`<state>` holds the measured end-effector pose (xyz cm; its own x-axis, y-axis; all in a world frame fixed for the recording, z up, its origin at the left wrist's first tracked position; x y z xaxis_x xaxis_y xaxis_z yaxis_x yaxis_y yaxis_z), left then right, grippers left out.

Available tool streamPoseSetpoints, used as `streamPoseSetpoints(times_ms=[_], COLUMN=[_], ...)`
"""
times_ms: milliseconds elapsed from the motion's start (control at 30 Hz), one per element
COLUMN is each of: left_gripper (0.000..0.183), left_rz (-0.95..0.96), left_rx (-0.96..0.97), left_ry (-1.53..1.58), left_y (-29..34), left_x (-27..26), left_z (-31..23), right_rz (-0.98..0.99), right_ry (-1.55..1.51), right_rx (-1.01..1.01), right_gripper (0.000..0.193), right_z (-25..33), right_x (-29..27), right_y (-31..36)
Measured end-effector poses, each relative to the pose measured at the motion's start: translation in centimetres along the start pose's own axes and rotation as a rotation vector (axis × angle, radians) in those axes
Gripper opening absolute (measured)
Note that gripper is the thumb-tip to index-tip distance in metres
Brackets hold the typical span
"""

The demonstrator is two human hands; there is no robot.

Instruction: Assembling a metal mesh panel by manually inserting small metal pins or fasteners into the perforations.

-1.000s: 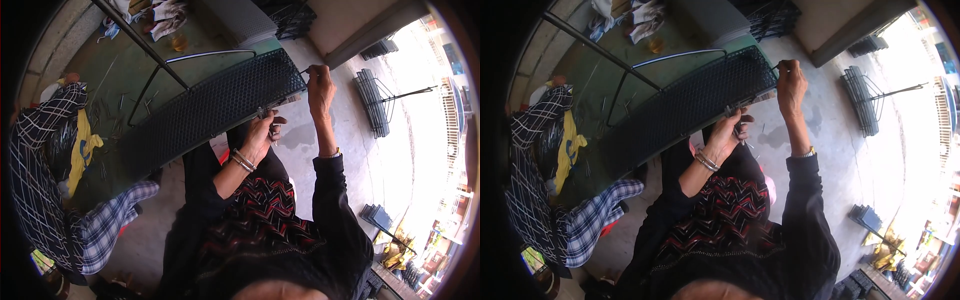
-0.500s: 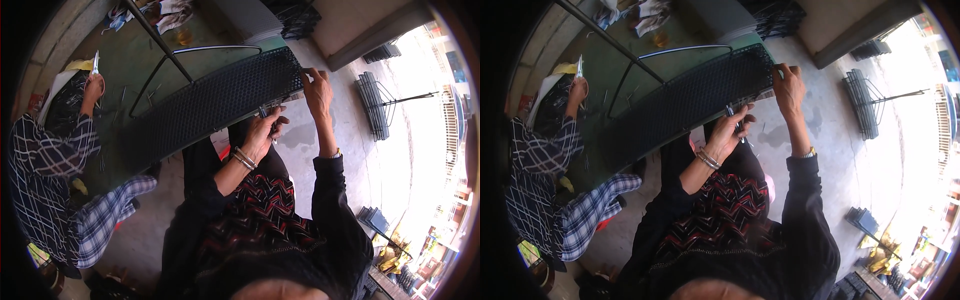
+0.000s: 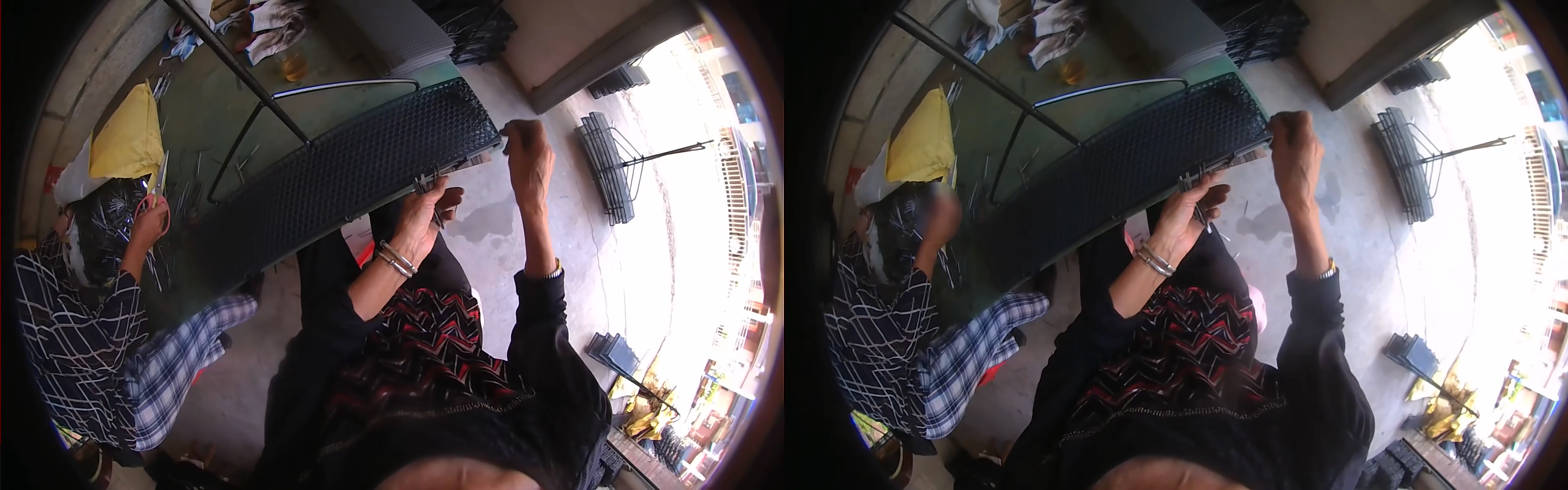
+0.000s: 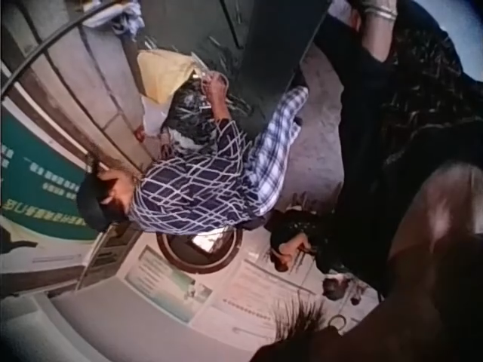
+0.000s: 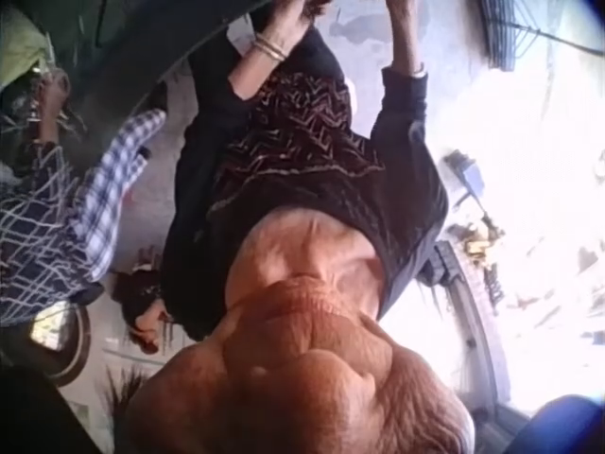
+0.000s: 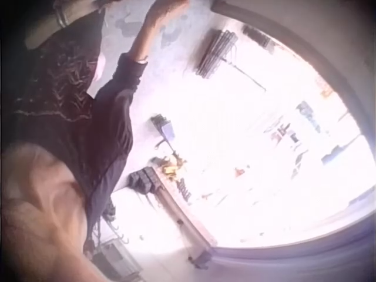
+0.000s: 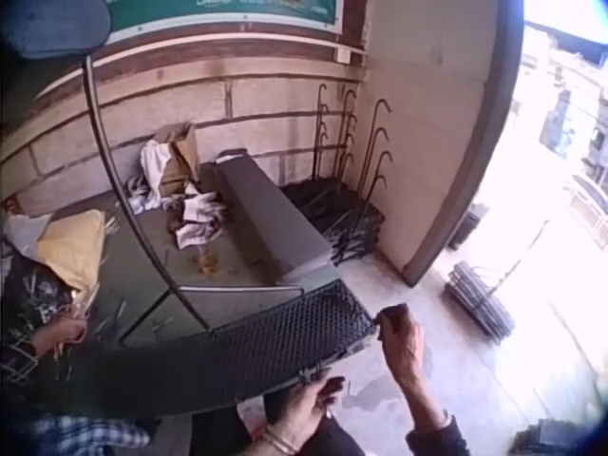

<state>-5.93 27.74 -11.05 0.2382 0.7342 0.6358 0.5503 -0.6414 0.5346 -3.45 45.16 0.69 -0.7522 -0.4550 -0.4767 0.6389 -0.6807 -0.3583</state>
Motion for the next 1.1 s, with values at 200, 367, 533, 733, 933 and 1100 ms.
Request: streamPoseSetpoints(times_ms=[200, 367, 533, 733, 933, 1100], left_gripper=[0.020, 0.020, 0.020, 0.017, 0.012, 0.011], left_rz=[0.026, 0.039, 0.025, 0.036, 0.013, 0.065], left_rx=[0.042, -0.036, 0.016, 0.046, 0.078, 0.091], left_ry=[0.028, 0.036, 0.012, 0.019, -0.024, -0.119], left_y=[0.5, 1.0, 1.2, 0.0, -0.6, 0.3], left_x=[0.0, 0.3, 0.0, -1.3, -2.5, -1.1], left_z=[-0.3, -0.6, -1.4, -2.2, -3.1, -2.8], right_rz=[-0.116, -0.015, -0.015, 0.013, 0.512, 0.684], right_ry=[0.065, 0.100, 0.271, 0.388, -0.104, -0.229], right_rx=[-0.104, -0.095, -0.209, -0.154, 0.013, 0.143], right_gripper=[0.011, 0.008, 0.010, 0.019, 0.020, 0.020], right_z=[-1.0, -1.7, -0.3, -1.0, 0.9, 1.3], right_x=[0.6, 2.6, 2.8, 4.9, 8.5, 8.5], right_y=[-1.9, -1.6, -1.3, -1.0, 2.6, 4.1])
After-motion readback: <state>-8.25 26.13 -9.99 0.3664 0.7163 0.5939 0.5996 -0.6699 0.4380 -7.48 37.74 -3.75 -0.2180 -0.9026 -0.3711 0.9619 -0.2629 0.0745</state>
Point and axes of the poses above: each hand's wrist, its own y-axis away from the middle knuckle, its own x-axis out of the palm, z = x × y, the point moved 8 cm from there along -y, towards the middle knuckle, and after that the axes turned 4 degrees about -y, right-handed, at the moved point
